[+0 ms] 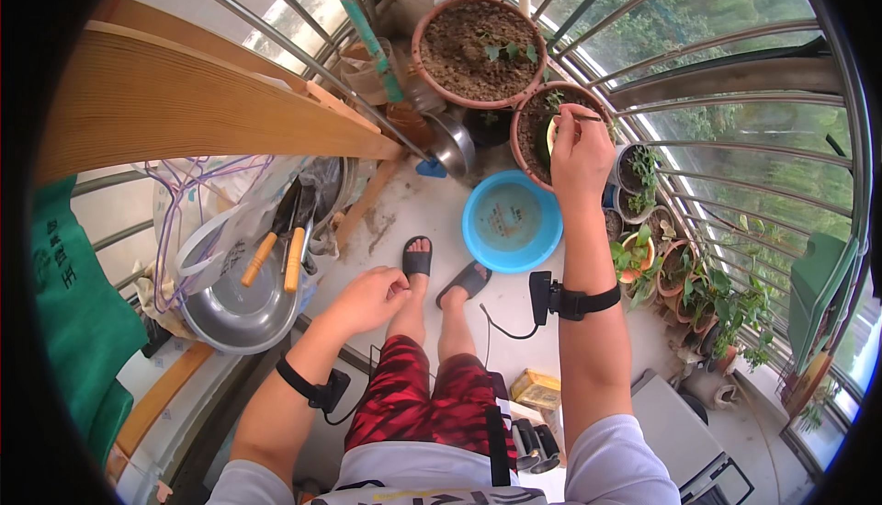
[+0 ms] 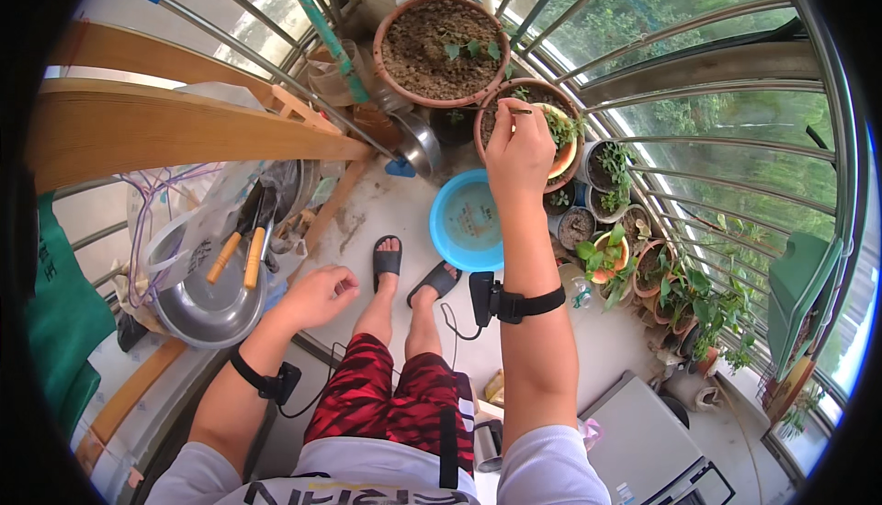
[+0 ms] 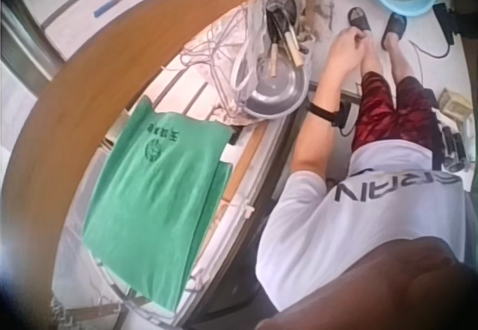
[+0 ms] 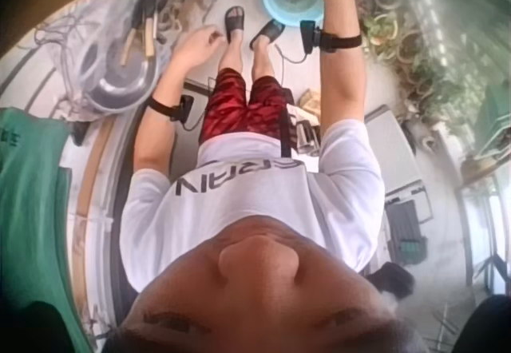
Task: The person uses a pair of chopsticks to pull small weeds or debris from the soil of several potted plants on a balcony, then places the debris into a blue bucket on the floor.
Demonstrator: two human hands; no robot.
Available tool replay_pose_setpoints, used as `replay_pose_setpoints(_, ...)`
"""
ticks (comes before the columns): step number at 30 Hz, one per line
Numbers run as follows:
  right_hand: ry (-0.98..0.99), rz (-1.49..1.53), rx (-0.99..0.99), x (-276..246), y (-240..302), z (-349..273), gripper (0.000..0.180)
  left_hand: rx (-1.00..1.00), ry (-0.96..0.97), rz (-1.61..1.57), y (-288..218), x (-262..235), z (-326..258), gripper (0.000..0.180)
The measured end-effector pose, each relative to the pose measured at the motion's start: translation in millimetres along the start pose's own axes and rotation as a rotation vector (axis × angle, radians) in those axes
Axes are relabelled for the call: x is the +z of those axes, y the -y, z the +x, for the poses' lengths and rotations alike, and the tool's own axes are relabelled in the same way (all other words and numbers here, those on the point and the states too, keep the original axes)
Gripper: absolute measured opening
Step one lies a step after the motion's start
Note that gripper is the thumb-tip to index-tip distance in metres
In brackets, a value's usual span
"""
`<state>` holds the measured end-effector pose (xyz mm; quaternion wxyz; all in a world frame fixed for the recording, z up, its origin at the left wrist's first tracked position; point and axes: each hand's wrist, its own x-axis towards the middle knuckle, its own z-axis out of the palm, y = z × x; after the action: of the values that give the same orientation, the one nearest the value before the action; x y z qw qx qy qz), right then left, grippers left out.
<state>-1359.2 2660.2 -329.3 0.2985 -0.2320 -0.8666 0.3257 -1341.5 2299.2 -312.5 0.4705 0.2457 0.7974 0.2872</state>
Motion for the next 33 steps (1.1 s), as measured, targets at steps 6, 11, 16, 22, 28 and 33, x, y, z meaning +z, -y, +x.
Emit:
replay_pose_setpoints(6,0.091,0.014,-0.038,9,14,-13,0.007,0.016,-0.007,0.004,1,2,0,0.022)
replay_pose_setpoints(11,0.133,0.086,-0.03,20,14,-19,0.006,0.029,-0.007,0.004,2,3,2,0.022)
replay_pose_setpoints(16,0.105,0.06,-0.049,21,18,-19,0.006,0.021,-0.003,-0.004,3,3,0,0.022)
replay_pose_setpoints(22,0.123,0.017,-0.068,27,20,-15,0.007,0.009,0.0,0.005,3,1,-2,0.022)
replay_pose_setpoints(28,0.106,-0.022,-0.106,36,13,-19,0.01,0.009,0.0,-0.011,6,-1,-2,0.022)
replay_pose_setpoints(33,0.225,-0.059,0.056,54,1,-16,0.009,0.002,0.015,-0.022,3,-1,-1,0.023)
